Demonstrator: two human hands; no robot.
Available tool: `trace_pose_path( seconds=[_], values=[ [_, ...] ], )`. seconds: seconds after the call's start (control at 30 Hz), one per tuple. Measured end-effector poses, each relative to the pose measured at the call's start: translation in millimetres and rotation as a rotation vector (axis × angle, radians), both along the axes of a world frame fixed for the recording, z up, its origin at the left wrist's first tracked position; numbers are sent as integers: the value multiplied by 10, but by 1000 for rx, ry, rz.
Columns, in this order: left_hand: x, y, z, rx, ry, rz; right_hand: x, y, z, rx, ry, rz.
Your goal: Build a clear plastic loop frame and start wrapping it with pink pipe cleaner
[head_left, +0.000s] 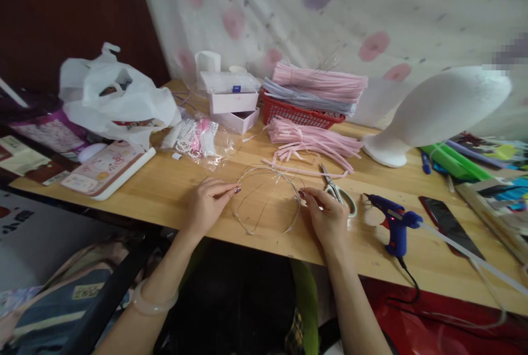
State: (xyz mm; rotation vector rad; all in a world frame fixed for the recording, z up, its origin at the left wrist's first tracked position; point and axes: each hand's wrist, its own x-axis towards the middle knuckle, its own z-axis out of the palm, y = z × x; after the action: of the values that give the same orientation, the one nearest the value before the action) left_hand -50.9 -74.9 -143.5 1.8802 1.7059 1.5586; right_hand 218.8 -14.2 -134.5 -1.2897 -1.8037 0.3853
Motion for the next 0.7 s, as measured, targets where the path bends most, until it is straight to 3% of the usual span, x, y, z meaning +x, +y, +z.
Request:
trace_pose_path(
  seconds=[0.7],
  values=[
    [8,-9,-2,58,187,49,-15,-40,12,-104,78,-20]
  ],
)
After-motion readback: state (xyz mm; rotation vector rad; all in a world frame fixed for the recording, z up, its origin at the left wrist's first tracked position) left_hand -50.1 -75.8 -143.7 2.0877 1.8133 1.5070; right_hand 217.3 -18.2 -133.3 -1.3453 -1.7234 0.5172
